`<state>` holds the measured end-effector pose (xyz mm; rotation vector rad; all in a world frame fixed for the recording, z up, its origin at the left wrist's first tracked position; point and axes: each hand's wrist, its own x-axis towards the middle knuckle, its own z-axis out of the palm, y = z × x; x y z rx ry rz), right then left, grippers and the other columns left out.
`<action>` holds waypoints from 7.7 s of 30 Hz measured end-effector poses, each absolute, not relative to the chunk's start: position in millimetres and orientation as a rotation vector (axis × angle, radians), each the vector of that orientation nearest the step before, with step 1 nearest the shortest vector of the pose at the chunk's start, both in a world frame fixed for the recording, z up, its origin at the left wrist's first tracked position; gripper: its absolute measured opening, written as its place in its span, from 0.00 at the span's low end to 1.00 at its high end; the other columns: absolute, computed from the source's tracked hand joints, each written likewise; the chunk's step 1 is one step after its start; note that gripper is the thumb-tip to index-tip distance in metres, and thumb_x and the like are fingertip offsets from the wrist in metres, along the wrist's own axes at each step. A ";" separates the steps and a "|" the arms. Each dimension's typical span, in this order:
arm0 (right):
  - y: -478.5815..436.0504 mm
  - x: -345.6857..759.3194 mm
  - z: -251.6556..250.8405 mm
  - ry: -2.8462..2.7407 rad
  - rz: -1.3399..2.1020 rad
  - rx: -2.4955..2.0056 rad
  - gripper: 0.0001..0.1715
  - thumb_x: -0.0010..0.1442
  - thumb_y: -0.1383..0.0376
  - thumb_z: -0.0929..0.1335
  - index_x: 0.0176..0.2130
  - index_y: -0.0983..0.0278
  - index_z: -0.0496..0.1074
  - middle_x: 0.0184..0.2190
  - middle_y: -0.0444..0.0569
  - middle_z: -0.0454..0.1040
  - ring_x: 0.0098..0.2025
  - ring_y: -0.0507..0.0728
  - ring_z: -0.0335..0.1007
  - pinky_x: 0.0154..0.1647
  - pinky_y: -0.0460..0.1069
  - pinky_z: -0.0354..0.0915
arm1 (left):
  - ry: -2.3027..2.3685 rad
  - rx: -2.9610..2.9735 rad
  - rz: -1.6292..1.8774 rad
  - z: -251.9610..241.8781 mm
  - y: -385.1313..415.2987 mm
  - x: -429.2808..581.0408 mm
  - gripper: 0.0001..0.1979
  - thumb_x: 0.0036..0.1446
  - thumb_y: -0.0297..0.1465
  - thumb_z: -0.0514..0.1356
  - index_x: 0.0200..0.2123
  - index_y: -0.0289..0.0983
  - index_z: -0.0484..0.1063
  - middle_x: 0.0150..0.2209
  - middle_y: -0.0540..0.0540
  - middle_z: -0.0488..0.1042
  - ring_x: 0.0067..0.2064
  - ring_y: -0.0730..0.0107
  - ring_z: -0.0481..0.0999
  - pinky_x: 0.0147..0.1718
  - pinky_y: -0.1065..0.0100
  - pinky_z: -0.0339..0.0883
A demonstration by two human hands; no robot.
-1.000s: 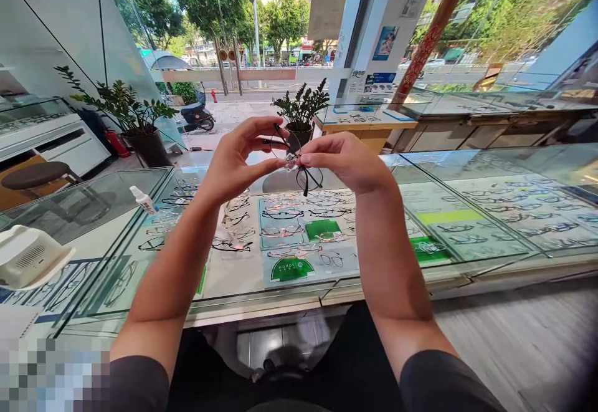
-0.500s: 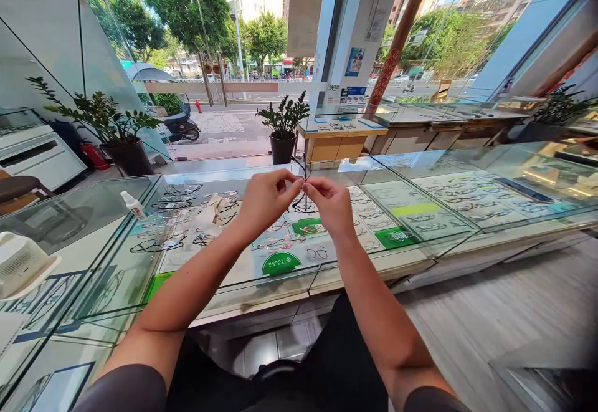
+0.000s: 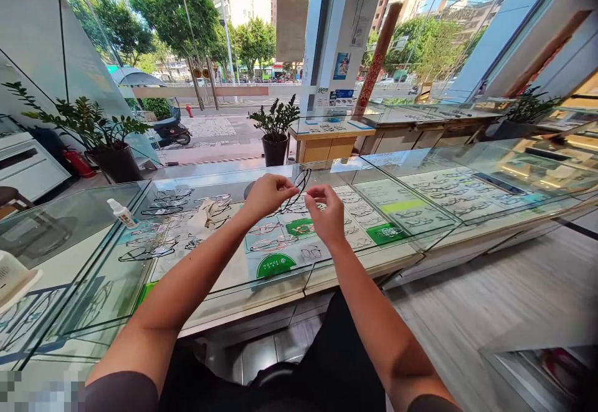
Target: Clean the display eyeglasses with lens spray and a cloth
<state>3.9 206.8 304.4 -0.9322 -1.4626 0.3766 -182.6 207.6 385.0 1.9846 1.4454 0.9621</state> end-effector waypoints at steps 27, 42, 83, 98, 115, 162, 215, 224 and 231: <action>252.4 100.8 222.3 -1.376 0.347 -1.429 0.39 0.73 0.34 0.58 0.42 0.61 0.77 0.16 0.40 0.64 0.21 0.58 0.63 0.30 0.52 0.57 | 1.659 2.538 -0.168 323.4 279.8 -82.1 0.15 0.63 0.25 0.63 0.51 0.33 0.85 0.46 0.29 0.86 0.53 0.45 0.86 0.51 0.56 0.79; 250.8 104.4 223.5 -1.344 0.553 -1.325 0.44 0.66 0.26 0.62 0.35 0.60 0.78 0.15 0.39 0.58 0.20 0.57 0.58 0.27 0.53 0.56 | 1.763 2.419 0.071 324.3 299.2 -96.7 0.14 0.61 0.31 0.64 0.47 0.38 0.87 0.48 0.34 0.86 0.49 0.48 0.85 0.47 0.57 0.77; 267.8 -107.1 339.6 -1.756 0.802 -0.523 0.10 0.57 0.59 0.70 0.41 0.58 0.72 0.32 0.42 0.73 0.34 0.55 0.68 0.39 0.52 0.67 | 1.318 1.364 1.784 323.8 223.7 -331.4 0.32 0.42 0.60 0.76 0.36 0.37 0.81 0.41 0.39 0.86 0.48 0.57 0.83 0.53 0.58 0.74; 279.9 -125.0 306.2 -1.647 1.312 -0.448 0.18 0.57 0.57 0.77 0.43 0.57 0.71 0.35 0.43 0.76 0.37 0.56 0.73 0.44 0.54 0.72 | 1.151 1.248 1.696 295.0 210.5 -315.2 0.25 0.49 0.52 0.78 0.35 0.36 0.82 0.32 0.47 0.80 0.34 0.70 0.77 0.39 0.65 0.74; 277.4 -123.8 309.1 -1.588 1.400 -0.446 0.19 0.53 0.61 0.79 0.41 0.57 0.71 0.34 0.43 0.77 0.36 0.55 0.71 0.41 0.53 0.70 | 1.132 1.400 1.654 288.0 207.4 -314.3 0.18 0.54 0.45 0.78 0.36 0.37 0.84 0.37 0.45 0.82 0.37 0.70 0.77 0.38 0.68 0.72; 253.9 -131.5 304.8 -1.658 0.763 -0.590 0.10 0.65 0.61 0.72 0.38 0.55 0.65 0.34 0.44 0.75 0.37 0.57 0.69 0.44 0.56 0.67 | 1.234 1.297 1.732 293.0 206.2 -311.1 0.22 0.49 0.49 0.79 0.34 0.37 0.84 0.32 0.47 0.81 0.35 0.68 0.77 0.41 0.65 0.72; 263.9 -123.9 305.0 -2.000 0.560 -0.785 0.10 0.57 0.68 0.68 0.32 0.56 0.62 0.30 0.43 0.72 0.34 0.58 0.66 0.49 0.57 0.62 | 1.174 1.070 1.985 300.2 210.9 -326.3 0.28 0.42 0.52 0.82 0.35 0.37 0.82 0.32 0.48 0.81 0.35 0.70 0.78 0.41 0.65 0.75; 254.1 -128.1 302.7 -1.960 0.378 -0.566 0.12 0.64 0.68 0.68 0.32 0.56 0.62 0.28 0.42 0.72 0.33 0.58 0.67 0.48 0.56 0.64 | 1.322 1.368 1.885 293.4 206.5 -318.4 0.21 0.55 0.49 0.77 0.36 0.38 0.83 0.36 0.45 0.82 0.40 0.65 0.79 0.46 0.62 0.73; 241.4 -131.8 302.4 -2.028 0.333 -0.430 0.10 0.67 0.73 0.67 0.39 0.56 0.67 0.44 0.48 0.86 0.48 0.62 0.79 0.54 0.58 0.67 | 1.301 1.349 1.897 290.9 207.6 -314.6 0.21 0.52 0.50 0.78 0.36 0.38 0.84 0.38 0.44 0.84 0.42 0.63 0.81 0.46 0.62 0.74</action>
